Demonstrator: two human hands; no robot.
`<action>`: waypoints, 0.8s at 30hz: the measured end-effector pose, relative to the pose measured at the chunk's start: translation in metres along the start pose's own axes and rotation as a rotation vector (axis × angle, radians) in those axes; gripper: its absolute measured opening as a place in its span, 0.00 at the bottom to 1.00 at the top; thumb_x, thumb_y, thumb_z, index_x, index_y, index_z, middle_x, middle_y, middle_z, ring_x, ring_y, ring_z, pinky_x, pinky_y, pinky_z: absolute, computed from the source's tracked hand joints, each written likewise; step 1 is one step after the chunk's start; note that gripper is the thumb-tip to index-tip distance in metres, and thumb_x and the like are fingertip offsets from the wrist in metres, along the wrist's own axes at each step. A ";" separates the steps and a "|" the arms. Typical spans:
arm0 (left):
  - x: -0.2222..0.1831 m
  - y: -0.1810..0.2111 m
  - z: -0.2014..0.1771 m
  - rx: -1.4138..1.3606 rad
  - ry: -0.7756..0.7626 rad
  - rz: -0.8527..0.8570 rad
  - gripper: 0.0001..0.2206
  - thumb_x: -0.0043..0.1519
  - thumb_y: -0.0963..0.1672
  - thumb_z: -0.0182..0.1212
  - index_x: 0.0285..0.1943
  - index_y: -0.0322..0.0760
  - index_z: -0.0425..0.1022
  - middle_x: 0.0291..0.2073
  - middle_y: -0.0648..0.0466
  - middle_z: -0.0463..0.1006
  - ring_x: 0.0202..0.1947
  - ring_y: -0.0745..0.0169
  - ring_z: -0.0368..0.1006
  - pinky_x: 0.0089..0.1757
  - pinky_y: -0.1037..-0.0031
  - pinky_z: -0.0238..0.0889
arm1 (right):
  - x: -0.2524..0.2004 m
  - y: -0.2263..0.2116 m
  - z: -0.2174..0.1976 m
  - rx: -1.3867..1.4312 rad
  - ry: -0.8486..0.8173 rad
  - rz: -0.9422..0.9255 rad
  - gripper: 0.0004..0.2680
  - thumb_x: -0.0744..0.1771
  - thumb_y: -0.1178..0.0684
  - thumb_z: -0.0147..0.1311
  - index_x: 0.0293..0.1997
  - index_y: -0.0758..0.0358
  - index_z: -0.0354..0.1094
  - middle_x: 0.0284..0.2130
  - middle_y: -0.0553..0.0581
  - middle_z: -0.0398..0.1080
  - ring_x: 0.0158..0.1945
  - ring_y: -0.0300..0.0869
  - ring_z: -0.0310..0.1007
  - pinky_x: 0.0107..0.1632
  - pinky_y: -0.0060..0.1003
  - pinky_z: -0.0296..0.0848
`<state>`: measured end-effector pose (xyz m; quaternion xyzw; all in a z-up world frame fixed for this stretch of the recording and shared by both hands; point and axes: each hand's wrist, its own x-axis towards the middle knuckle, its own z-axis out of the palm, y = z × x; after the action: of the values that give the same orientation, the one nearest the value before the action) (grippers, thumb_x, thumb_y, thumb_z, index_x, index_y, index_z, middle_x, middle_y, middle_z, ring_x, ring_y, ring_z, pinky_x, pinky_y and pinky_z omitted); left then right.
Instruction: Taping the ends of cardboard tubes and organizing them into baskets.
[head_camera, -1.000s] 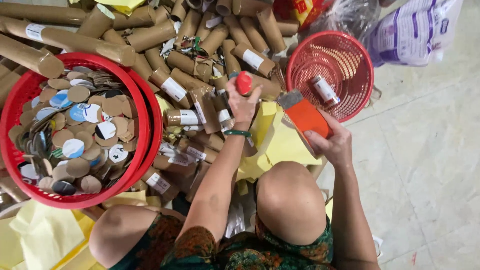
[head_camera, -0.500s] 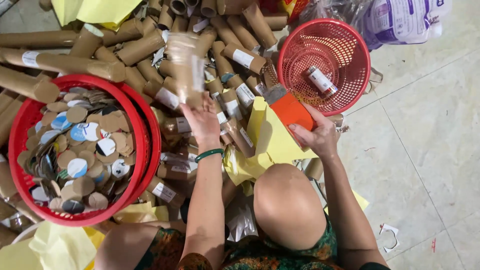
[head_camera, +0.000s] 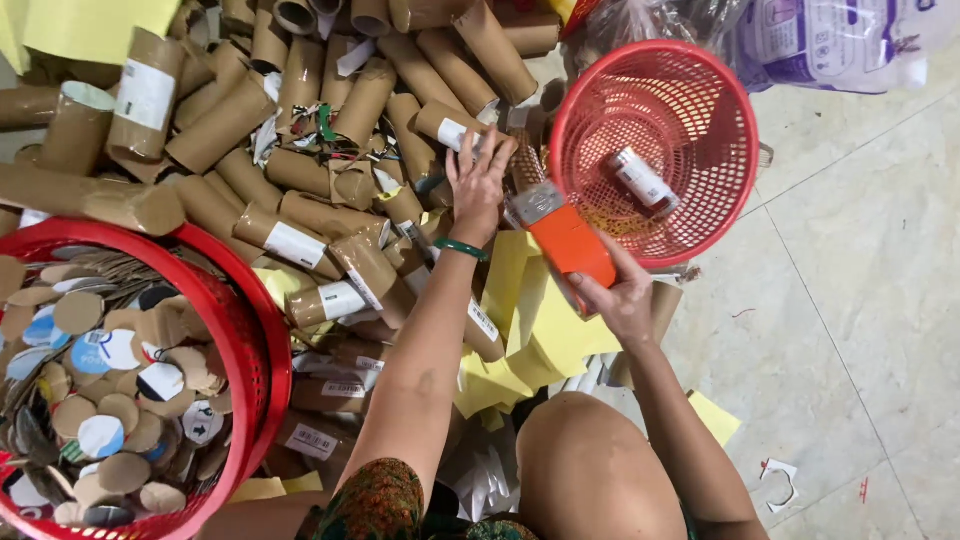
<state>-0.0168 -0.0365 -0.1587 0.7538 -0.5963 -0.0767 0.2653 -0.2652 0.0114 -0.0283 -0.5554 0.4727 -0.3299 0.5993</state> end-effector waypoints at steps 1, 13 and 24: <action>0.003 0.002 -0.004 0.000 -0.007 -0.006 0.29 0.54 0.35 0.60 0.67 0.49 0.72 0.68 0.52 0.67 0.69 0.44 0.57 0.65 0.47 0.44 | 0.005 0.000 -0.005 0.000 -0.003 0.009 0.26 0.63 0.62 0.65 0.68 0.76 0.60 0.57 0.65 0.72 0.58 0.43 0.73 0.61 0.38 0.73; -0.027 0.037 -0.057 -0.070 0.110 0.093 0.24 0.57 0.41 0.64 0.65 0.41 0.69 0.62 0.46 0.69 0.66 0.44 0.61 0.67 0.46 0.43 | 0.006 -0.027 -0.007 -0.028 0.034 -0.095 0.27 0.63 0.64 0.64 0.70 0.77 0.58 0.58 0.64 0.71 0.58 0.43 0.74 0.62 0.37 0.74; -0.086 0.049 -0.133 -0.622 0.484 -0.276 0.34 0.55 0.41 0.73 0.69 0.30 0.60 0.61 0.42 0.71 0.59 0.44 0.74 0.58 0.62 0.71 | -0.029 -0.067 0.008 0.000 -0.133 -0.283 0.26 0.64 0.64 0.65 0.71 0.77 0.58 0.58 0.61 0.72 0.58 0.39 0.73 0.63 0.35 0.73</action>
<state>-0.0254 0.0779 -0.0390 0.7067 -0.3587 -0.1087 0.6000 -0.2586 0.0302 0.0427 -0.6370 0.3491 -0.3734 0.5770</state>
